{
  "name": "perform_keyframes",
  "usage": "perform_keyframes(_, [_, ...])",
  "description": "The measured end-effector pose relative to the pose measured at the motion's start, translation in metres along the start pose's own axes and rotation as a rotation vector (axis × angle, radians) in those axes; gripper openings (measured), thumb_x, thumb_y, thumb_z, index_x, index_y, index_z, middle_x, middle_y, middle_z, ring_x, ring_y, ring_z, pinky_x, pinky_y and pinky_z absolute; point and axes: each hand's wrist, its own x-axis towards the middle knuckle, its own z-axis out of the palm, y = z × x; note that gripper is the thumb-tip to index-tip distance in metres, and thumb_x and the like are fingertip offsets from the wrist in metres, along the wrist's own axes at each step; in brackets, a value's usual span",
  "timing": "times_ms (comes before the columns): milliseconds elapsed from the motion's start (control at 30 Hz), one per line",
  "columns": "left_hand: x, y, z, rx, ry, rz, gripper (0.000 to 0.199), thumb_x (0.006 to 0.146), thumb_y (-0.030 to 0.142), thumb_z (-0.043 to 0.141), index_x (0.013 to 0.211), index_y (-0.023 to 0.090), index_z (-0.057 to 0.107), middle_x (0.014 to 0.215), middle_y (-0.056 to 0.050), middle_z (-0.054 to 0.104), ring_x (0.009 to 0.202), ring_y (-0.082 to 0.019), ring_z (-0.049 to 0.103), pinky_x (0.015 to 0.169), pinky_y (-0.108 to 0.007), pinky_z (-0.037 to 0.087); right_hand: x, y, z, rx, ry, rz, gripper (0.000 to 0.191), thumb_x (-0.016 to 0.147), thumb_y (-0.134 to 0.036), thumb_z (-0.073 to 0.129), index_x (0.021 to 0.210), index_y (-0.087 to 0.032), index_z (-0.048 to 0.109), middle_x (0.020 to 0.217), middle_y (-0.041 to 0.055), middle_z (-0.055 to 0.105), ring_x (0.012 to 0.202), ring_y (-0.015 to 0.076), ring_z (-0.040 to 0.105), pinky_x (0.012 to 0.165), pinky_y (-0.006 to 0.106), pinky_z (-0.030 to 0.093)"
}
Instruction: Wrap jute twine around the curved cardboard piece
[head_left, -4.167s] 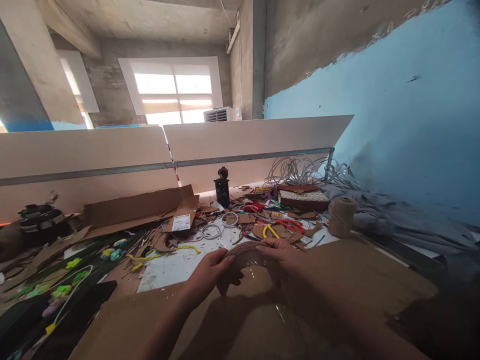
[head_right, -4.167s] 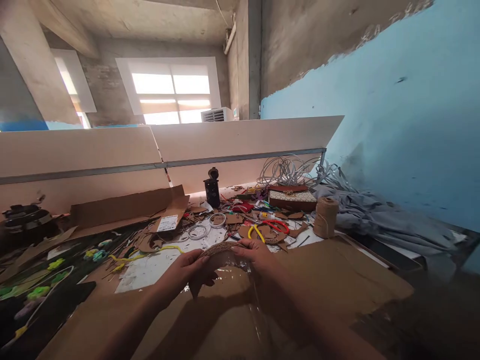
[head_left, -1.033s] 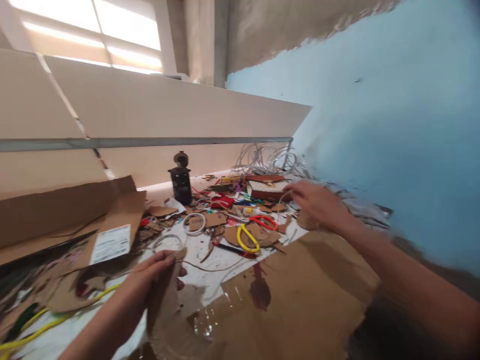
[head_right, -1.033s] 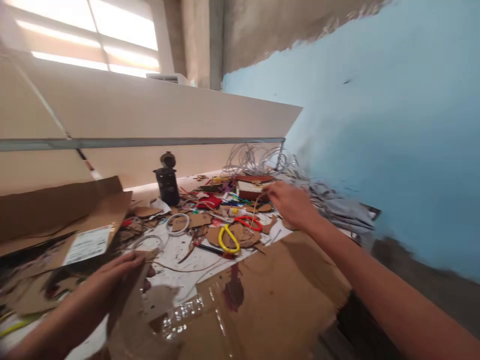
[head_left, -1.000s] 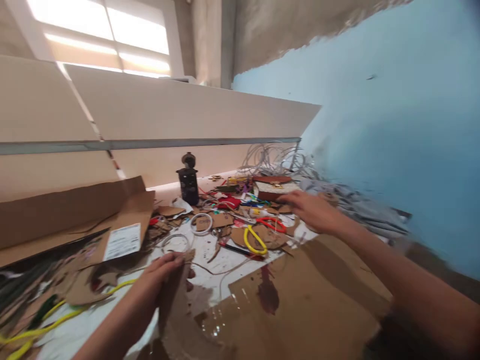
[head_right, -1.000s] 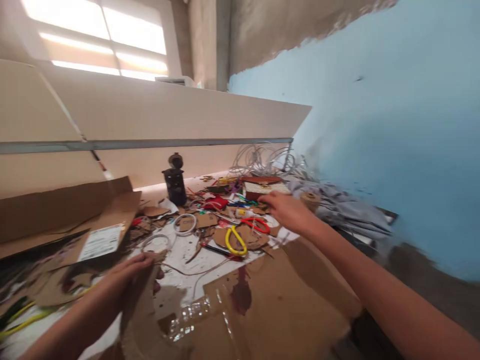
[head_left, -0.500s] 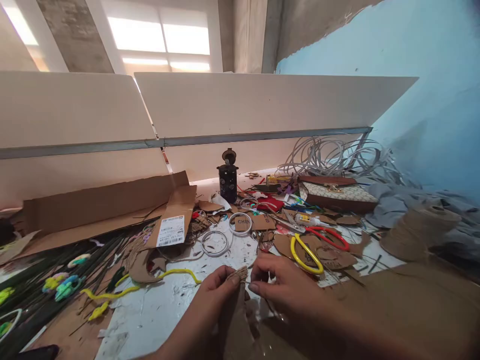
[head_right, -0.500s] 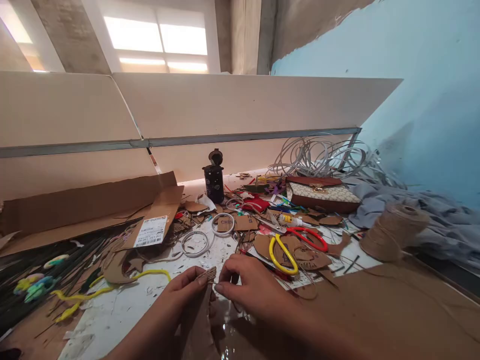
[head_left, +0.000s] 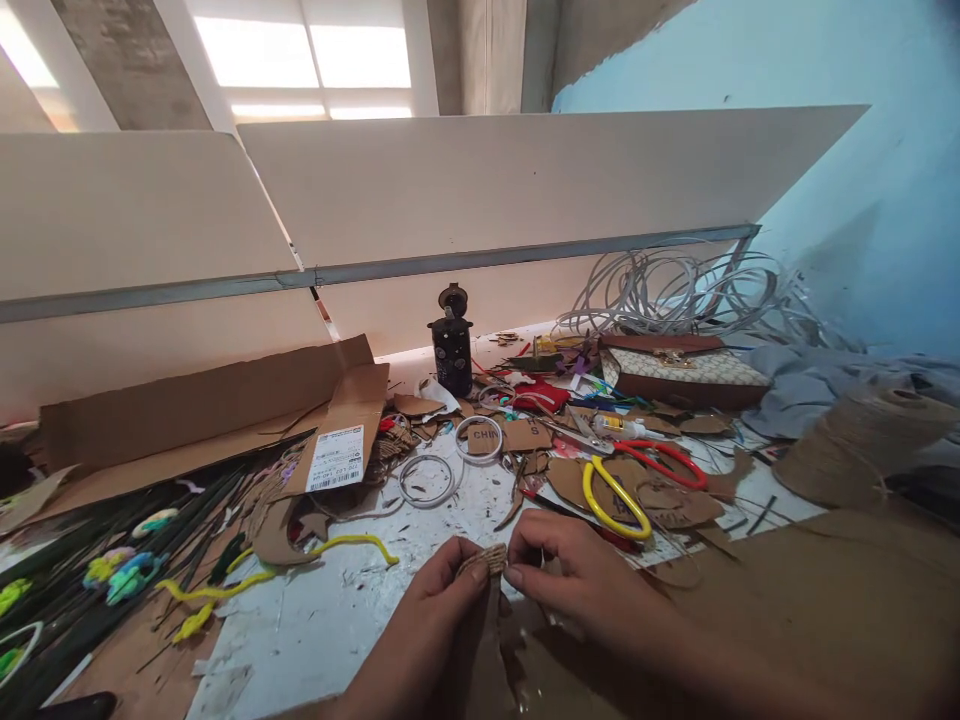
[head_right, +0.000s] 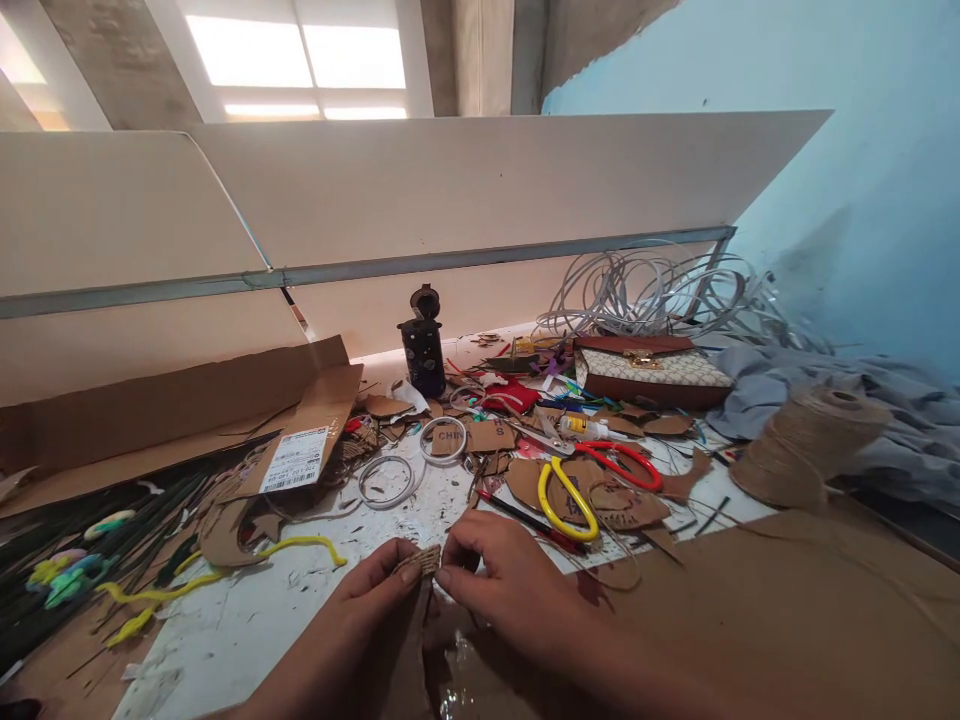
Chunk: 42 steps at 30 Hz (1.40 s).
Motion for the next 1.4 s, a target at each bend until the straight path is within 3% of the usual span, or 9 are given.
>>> perform_keyframes(167, [-0.004,0.002,0.006,-0.016,0.012,0.008,0.019,0.082,0.034,0.074,0.089,0.020,0.062,0.080,-0.003,0.068,0.072,-0.020,0.065,0.072,-0.031,0.049,0.000,0.000,-0.001,0.019,-0.006,0.013,0.010,0.079,-0.022,0.061,0.070,-0.019,0.056,0.077,-0.0003,0.059,0.079,0.0176,0.055,0.070,0.027,0.037])
perform_keyframes(367, [-0.001,0.000,-0.001,0.157,0.008,0.073,0.025,0.081,0.038,0.077,0.092,0.018,0.067,0.089,-0.005,0.069,0.087,-0.023,0.064,0.075,-0.029,0.047,0.001,0.004,0.000,0.025,-0.002,0.025,0.010,0.077,-0.020,0.060,0.069,-0.019,0.054,0.075,-0.0009,0.058,0.077,0.0170,0.055,0.068,0.026,0.036])
perform_keyframes(600, [-0.001,0.002,-0.005,0.319,0.034,0.113,0.028,0.083,0.044,0.074,0.091,0.018,0.070,0.086,-0.006,0.068,0.086,-0.023,0.062,0.079,-0.030,0.046,0.001,0.006,0.000,0.002,-0.005,0.025,0.006,0.077,-0.021,0.063,0.072,-0.018,0.060,0.077,0.0000,0.061,0.077,0.0176,0.057,0.069,0.027,0.039])
perform_keyframes(800, [-0.001,0.003,-0.006,0.320,0.041,0.147,0.027,0.080,0.044,0.077,0.087,0.018,0.071,0.087,-0.006,0.069,0.089,-0.024,0.061,0.081,-0.031,0.045,0.002,0.005,-0.001,0.004,0.003,0.061,0.006,0.076,-0.023,0.066,0.077,-0.017,0.064,0.079,0.0011,0.065,0.078,0.0182,0.058,0.069,0.027,0.040])
perform_keyframes(1033, [-0.002,0.001,-0.002,0.247,0.028,0.087,0.024,0.076,0.040,0.081,0.085,0.019,0.072,0.085,-0.005,0.070,0.085,-0.024,0.061,0.077,-0.030,0.045,0.002,0.008,-0.002,0.132,-0.039,0.075,0.008,0.077,-0.024,0.066,0.079,-0.017,0.065,0.077,0.0005,0.064,0.074,0.0166,0.055,0.067,0.026,0.042])
perform_keyframes(1233, [-0.003,0.002,-0.002,0.243,0.042,0.068,0.027,0.075,0.040,0.081,0.084,0.017,0.070,0.079,-0.005,0.068,0.082,-0.024,0.062,0.075,-0.030,0.047,0.002,0.007,-0.003,0.106,-0.067,0.051,0.008,0.078,-0.025,0.065,0.079,-0.017,0.065,0.078,0.0002,0.063,0.074,0.0167,0.056,0.065,0.025,0.040])
perform_keyframes(1400, [-0.005,0.009,0.001,0.211,0.025,0.026,0.029,0.077,0.043,0.079,0.088,0.018,0.070,0.077,-0.003,0.067,0.076,-0.022,0.062,0.071,-0.029,0.047,0.005,0.012,-0.006,0.185,-0.085,0.051,0.022,0.081,-0.037,0.067,0.083,-0.016,0.067,0.078,0.0011,0.064,0.075,0.0178,0.057,0.066,0.027,0.041])
